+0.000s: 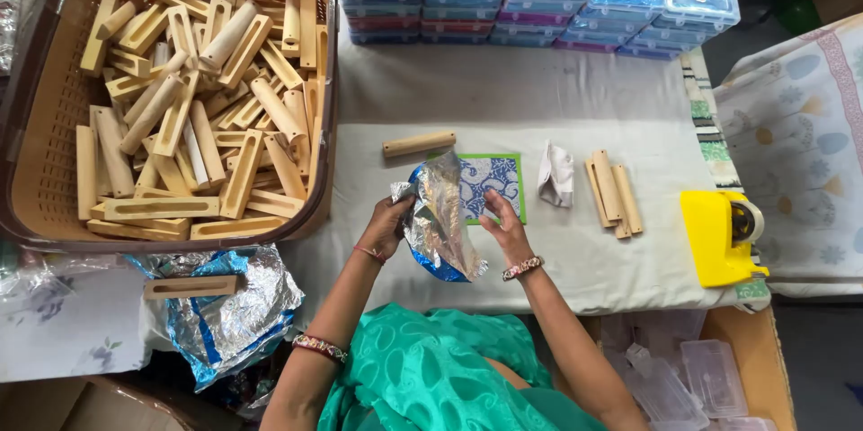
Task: Apply adhesive to blue rollers and wrap wooden objects in foil before placing them in a container.
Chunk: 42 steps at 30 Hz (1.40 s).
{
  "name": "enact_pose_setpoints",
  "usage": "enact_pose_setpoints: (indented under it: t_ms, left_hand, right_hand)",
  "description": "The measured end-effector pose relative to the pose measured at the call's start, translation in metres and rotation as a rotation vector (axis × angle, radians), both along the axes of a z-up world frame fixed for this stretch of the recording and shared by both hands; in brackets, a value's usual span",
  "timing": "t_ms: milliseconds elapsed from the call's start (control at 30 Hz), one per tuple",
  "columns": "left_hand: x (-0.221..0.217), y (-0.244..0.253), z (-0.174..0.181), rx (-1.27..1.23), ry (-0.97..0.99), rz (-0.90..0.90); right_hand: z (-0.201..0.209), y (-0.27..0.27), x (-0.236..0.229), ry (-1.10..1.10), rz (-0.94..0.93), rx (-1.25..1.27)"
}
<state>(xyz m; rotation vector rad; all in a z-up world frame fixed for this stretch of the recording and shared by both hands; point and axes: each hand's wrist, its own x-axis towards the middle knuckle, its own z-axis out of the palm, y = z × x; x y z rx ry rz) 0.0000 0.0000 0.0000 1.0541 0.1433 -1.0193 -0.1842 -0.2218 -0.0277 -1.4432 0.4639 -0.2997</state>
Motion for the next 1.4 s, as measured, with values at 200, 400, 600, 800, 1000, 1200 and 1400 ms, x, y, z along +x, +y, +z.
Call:
enact_pose_setpoints:
  t_ms: [200, 400, 600, 800, 1000, 1200, 1400]
  left_hand:
    - [-0.008, -0.013, 0.021, -0.036, 0.002, -0.049]
    - [-0.009, -0.018, -0.006, -0.036, -0.030, -0.094]
    - [-0.005, -0.019, -0.020, 0.138, -0.012, -0.070]
    - [-0.022, -0.017, -0.026, 0.280, 0.014, 0.042]
    - [-0.059, -0.019, -0.076, 0.617, -0.824, -0.020]
    - [-0.069, -0.016, 0.017, 0.540, -1.424, -0.413]
    - [-0.063, -0.007, -0.029, 0.725, -1.496, -0.622]
  right_hand:
    - [-0.004, -0.007, 0.023, 0.019, -0.011, 0.252]
    - [0.011, -0.006, 0.021, 0.182, -0.023, 0.409]
    - [0.001, -0.014, 0.014, 0.159, -0.068, 0.274]
    - [-0.025, -0.028, 0.011, 0.182, -0.305, 0.280]
    - [-0.050, -0.040, 0.017, 0.162, -0.425, 0.345]
    - [-0.067, -0.050, 0.024, 0.215, -0.399, 0.048]
    - [-0.066, -0.065, 0.029, 0.430, -0.417, -0.300]
